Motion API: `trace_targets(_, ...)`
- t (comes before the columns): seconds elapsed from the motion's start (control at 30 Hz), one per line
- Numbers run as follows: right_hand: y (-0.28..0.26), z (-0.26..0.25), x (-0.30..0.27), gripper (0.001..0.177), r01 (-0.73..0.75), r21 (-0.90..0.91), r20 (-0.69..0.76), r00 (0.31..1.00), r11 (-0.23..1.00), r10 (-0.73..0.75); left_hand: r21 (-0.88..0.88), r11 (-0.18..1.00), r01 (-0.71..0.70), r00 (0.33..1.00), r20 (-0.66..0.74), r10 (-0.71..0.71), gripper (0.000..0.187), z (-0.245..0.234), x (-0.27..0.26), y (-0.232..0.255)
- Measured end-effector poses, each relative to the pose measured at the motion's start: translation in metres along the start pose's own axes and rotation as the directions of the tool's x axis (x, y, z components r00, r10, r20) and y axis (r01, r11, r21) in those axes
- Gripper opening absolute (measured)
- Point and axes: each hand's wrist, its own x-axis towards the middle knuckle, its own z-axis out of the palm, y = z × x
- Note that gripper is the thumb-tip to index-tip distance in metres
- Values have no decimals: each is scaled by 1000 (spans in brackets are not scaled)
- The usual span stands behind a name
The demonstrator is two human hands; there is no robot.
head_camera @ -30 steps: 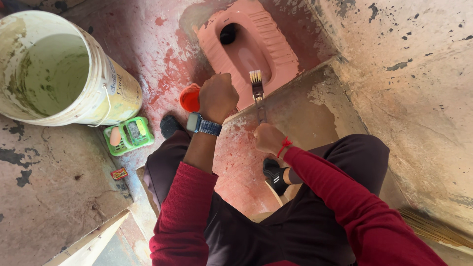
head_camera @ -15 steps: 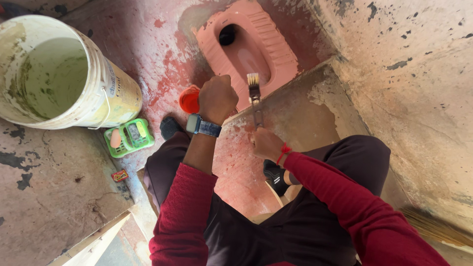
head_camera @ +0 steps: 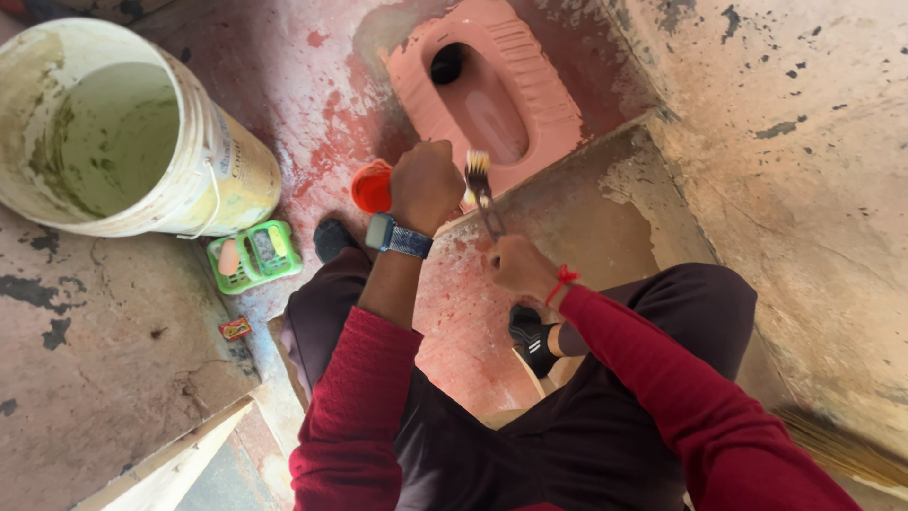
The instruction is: The person applies pink paint to the interior and rim of a squat toilet using a handheld brush, dipping the brush into a small orange container for more paint.
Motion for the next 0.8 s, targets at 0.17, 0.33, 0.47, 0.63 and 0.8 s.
trace_targets(0.17,-7,4,0,9,15,47,35,999,999,-17,-14,1000,12,1000,27,-11,10,2,-2,-2)
trace_targets(0.33,-6,-4,7,9,-30,45,80,996,999,26,0,1000,25,999,20,-25,10,-4,-2,2)
trace_targets(0.47,-10,4,-3,8,-29,-28,129,991,999,32,-8,999,33,999,14,-33,11,-5,-1,0)
trace_targets(0.63,-3,-9,12,9,-89,33,27,996,996,88,1,999,38,998,45,-38,10,-2,0,0)
trace_targets(0.8,-1,5,-5,9,-95,-31,124,987,995,98,4,1000,14,1000,12,-14,9,0,2,-2)
